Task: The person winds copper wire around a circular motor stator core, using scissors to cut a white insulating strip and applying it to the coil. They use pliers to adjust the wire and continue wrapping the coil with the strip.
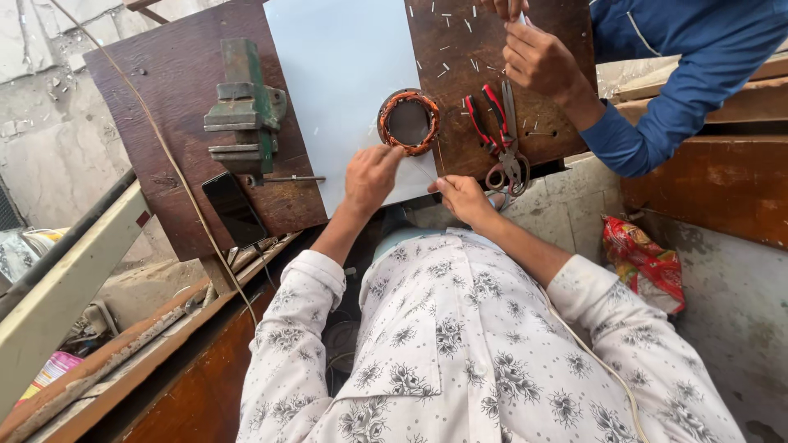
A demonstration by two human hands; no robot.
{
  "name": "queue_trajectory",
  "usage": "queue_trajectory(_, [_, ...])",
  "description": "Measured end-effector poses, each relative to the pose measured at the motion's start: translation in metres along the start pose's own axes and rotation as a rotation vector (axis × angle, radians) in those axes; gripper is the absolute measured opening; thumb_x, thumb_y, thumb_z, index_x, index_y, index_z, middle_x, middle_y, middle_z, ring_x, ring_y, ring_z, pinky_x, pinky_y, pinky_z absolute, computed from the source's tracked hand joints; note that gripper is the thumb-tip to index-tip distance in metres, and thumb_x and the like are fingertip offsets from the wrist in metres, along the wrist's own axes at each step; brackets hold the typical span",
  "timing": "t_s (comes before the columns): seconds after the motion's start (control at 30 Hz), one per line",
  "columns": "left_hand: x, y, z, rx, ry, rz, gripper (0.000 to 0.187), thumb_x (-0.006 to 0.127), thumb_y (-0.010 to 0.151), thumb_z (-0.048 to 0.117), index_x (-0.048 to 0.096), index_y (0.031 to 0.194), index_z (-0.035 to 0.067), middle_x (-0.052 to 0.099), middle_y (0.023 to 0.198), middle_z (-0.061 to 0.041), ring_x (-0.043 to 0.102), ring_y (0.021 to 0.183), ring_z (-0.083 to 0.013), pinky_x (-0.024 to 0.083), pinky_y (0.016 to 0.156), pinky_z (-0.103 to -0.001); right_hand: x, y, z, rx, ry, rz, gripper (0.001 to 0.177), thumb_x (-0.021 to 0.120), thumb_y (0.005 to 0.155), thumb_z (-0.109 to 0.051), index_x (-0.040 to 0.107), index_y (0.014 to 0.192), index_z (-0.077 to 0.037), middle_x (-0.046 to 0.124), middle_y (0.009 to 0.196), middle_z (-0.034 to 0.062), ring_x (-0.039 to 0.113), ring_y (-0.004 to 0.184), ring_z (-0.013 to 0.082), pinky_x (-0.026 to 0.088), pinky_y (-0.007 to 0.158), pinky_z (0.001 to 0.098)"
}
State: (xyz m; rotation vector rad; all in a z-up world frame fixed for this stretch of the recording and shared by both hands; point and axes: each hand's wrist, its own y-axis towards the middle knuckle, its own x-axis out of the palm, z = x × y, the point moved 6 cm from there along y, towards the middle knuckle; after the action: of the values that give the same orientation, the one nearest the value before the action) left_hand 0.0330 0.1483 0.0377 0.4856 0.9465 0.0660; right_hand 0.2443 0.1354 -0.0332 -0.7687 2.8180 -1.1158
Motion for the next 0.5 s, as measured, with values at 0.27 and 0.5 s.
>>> queue_trajectory(0.27, [0.059,-0.080,-0.006,-1.408,-1.020,0.124,0.032,0.069,0.098,0.038,0.063,0.106,0.008,0.066,0.084,0.002,0.061,0.075,-0.0113,0.052,0.068,-0.029,-0.016,-0.007,0.019,-0.193,-0.424,-0.028,0.033,0.057,0.105,-0.029,0.072,0.097,-0.001,0.057,0.065,0.0036,0.051,0.061,0.0106,0.044,0.055,0.0313])
queue_trajectory(0.5, [0.126,-0.042,0.021,-1.570,-1.590,-0.041,0.035,0.064,0.099,0.043,0.066,0.102,0.008,0.053,0.068,0.004,0.037,0.046,-0.0060,0.027,0.042,-0.024,-0.002,-0.026,0.026,-0.319,-0.923,-0.313,0.028,0.063,0.100,-0.030,0.076,0.100,-0.005,0.072,0.087,0.0178,0.069,0.081,0.0317,0.052,0.075,0.0450])
